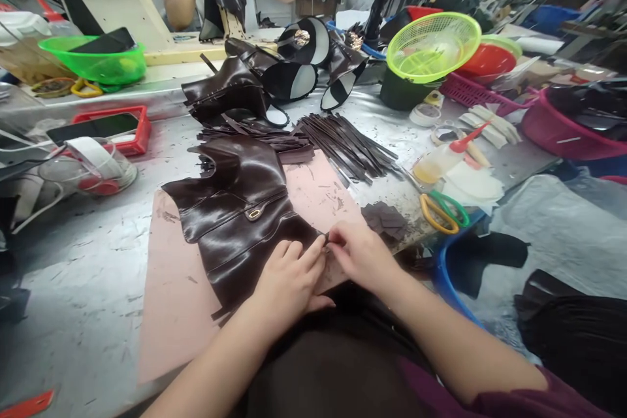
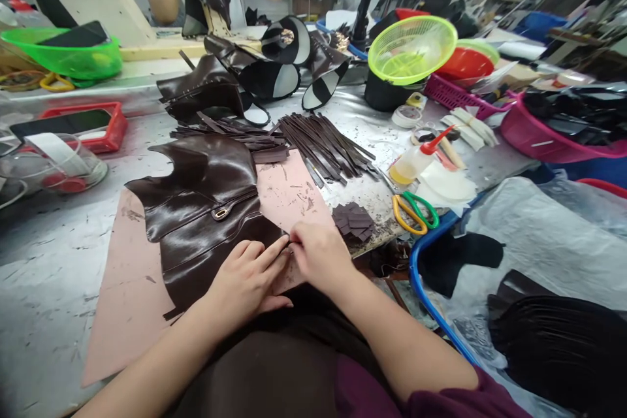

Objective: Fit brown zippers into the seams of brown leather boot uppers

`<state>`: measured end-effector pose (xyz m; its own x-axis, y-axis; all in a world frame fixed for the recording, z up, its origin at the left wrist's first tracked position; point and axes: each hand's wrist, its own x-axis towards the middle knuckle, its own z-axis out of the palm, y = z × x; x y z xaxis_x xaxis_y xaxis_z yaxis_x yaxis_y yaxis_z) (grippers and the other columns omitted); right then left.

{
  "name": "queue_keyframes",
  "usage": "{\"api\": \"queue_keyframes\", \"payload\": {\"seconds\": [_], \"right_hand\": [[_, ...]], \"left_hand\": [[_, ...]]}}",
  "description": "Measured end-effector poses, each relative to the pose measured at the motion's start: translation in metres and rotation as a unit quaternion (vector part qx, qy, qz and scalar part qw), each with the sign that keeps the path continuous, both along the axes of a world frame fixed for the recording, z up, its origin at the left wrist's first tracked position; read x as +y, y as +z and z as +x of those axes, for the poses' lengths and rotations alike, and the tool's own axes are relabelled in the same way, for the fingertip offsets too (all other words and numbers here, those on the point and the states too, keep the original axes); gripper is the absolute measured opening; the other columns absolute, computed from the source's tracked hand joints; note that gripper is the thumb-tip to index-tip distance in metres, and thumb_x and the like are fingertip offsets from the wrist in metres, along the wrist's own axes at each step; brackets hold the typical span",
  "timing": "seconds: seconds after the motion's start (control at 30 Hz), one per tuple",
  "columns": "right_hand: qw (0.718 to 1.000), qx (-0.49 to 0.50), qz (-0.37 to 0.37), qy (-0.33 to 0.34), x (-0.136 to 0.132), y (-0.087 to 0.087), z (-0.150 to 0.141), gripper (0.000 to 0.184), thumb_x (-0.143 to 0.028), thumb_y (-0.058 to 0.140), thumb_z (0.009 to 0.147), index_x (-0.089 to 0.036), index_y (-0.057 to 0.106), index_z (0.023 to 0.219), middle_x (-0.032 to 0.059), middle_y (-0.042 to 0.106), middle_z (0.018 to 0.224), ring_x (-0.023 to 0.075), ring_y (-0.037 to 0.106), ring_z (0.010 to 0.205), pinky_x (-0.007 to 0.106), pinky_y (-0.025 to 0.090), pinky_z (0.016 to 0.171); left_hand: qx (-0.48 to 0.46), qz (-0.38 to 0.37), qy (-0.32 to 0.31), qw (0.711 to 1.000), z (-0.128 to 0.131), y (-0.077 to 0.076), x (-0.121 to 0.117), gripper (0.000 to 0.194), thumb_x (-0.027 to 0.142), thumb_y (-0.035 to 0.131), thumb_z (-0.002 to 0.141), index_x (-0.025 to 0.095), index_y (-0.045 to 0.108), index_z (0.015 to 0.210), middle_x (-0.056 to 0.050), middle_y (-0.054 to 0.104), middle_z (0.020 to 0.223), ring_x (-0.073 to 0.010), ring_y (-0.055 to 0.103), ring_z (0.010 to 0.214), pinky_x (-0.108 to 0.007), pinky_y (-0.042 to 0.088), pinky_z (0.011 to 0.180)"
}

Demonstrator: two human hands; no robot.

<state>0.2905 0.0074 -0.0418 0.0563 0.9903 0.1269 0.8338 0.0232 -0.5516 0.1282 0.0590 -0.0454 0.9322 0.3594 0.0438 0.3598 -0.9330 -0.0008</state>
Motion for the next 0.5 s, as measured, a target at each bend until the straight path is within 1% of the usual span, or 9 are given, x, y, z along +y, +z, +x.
{"api": "queue_keyframes", "payload": {"seconds": [0.07,0.1,0.13,0.2,0.23,0.27,0.37,0.43,0.5], "right_hand": [[0.997,-0.041,0.029,0.063,-0.009,0.005,0.005,0.013,-0.014,0.044,0.077,-0.019,0.056,0.078,0.0055,0.061,0.075,0.0181,0.055,0.076,0.029,0.042,0.072],[0.996,-0.059,0.019,0.064,-0.012,0.007,0.015,0.014,-0.014,0.043,0.078,-0.019,0.056,0.079,0.0058,0.062,0.077,0.0184,0.055,0.078,0.029,0.043,0.073],[0.996,-0.082,-0.005,0.027,-0.014,0.009,0.029,0.017,-0.015,0.042,0.079,-0.019,0.057,0.083,0.0064,0.062,0.080,0.0187,0.056,0.079,0.029,0.043,0.073],[0.973,-0.156,-0.084,-0.150,-0.016,0.010,0.069,0.024,-0.016,0.038,0.082,-0.018,0.057,0.096,0.0101,0.063,0.090,0.0205,0.058,0.083,0.030,0.043,0.073],[0.938,-0.207,-0.131,-0.247,-0.016,0.009,0.092,0.030,-0.014,0.035,0.082,-0.016,0.053,0.107,0.0138,0.062,0.098,0.0223,0.058,0.087,0.032,0.043,0.074],[0.897,-0.245,-0.202,-0.307,-0.018,0.007,0.115,0.037,-0.012,0.036,0.081,-0.013,0.048,0.116,0.0172,0.060,0.103,0.0247,0.058,0.089,0.034,0.042,0.074],[0.872,-0.252,-0.260,-0.330,-0.023,0.000,0.162,0.046,-0.012,0.042,0.077,-0.004,0.044,0.122,0.0221,0.062,0.094,0.0298,0.061,0.084,0.037,0.043,0.069],[0.874,-0.252,-0.247,-0.333,-0.031,-0.002,0.171,0.056,-0.014,0.045,0.074,-0.005,0.037,0.128,0.0217,0.061,0.098,0.0309,0.059,0.089,0.037,0.042,0.070],[0.877,-0.235,-0.219,-0.356,-0.043,0.001,0.164,0.064,-0.019,0.048,0.073,-0.010,0.030,0.134,0.0199,0.058,0.105,0.0319,0.057,0.094,0.037,0.042,0.072]], "left_hand": [[0.009,0.010,-0.008,1.000,0.004,0.004,0.000,0.065,0.065,0.055,0.068,0.017,0.058,0.111,-0.005,0.047,0.131,-0.0237,0.048,0.085,-0.038,0.038,0.077],[0.011,0.013,-0.009,1.000,0.006,0.005,0.000,0.063,0.065,0.055,0.068,0.017,0.060,0.109,-0.005,0.048,0.130,-0.0238,0.048,0.084,-0.038,0.038,0.076],[0.010,0.016,-0.007,1.000,0.007,0.006,0.000,0.061,0.064,0.055,0.068,0.017,0.061,0.107,-0.004,0.049,0.129,-0.0241,0.048,0.084,-0.039,0.039,0.076],[0.005,0.020,0.000,1.000,0.007,0.004,-0.002,0.061,0.065,0.056,0.067,0.017,0.063,0.104,-0.004,0.050,0.128,-0.0253,0.048,0.087,-0.039,0.039,0.078],[0.000,0.022,0.004,1.000,0.007,0.002,-0.003,0.061,0.065,0.057,0.066,0.017,0.063,0.105,-0.004,0.050,0.128,-0.0262,0.048,0.089,-0.039,0.039,0.080],[-0.005,0.024,0.010,1.000,0.006,0.000,-0.005,0.063,0.066,0.057,0.066,0.017,0.062,0.106,-0.004,0.050,0.128,-0.0272,0.048,0.091,-0.040,0.039,0.082],[-0.025,0.027,0.026,0.999,0.001,-0.006,-0.010,0.069,0.067,0.056,0.064,0.017,0.060,0.111,-0.003,0.047,0.131,-0.0293,0.046,0.098,-0.040,0.036,0.089],[-0.035,0.023,0.034,0.999,-0.002,-0.009,-0.013,0.070,0.068,0.054,0.065,0.017,0.058,0.114,-0.003,0.045,0.133,-0.0293,0.045,0.100,-0.040,0.035,0.093],[-0.042,0.017,0.039,0.998,-0.005,-0.012,-0.014,0.070,0.068,0.051,0.068,0.017,0.056,0.116,-0.003,0.042,0.135,-0.0290,0.045,0.102,-0.040,0.033,0.095]]}}
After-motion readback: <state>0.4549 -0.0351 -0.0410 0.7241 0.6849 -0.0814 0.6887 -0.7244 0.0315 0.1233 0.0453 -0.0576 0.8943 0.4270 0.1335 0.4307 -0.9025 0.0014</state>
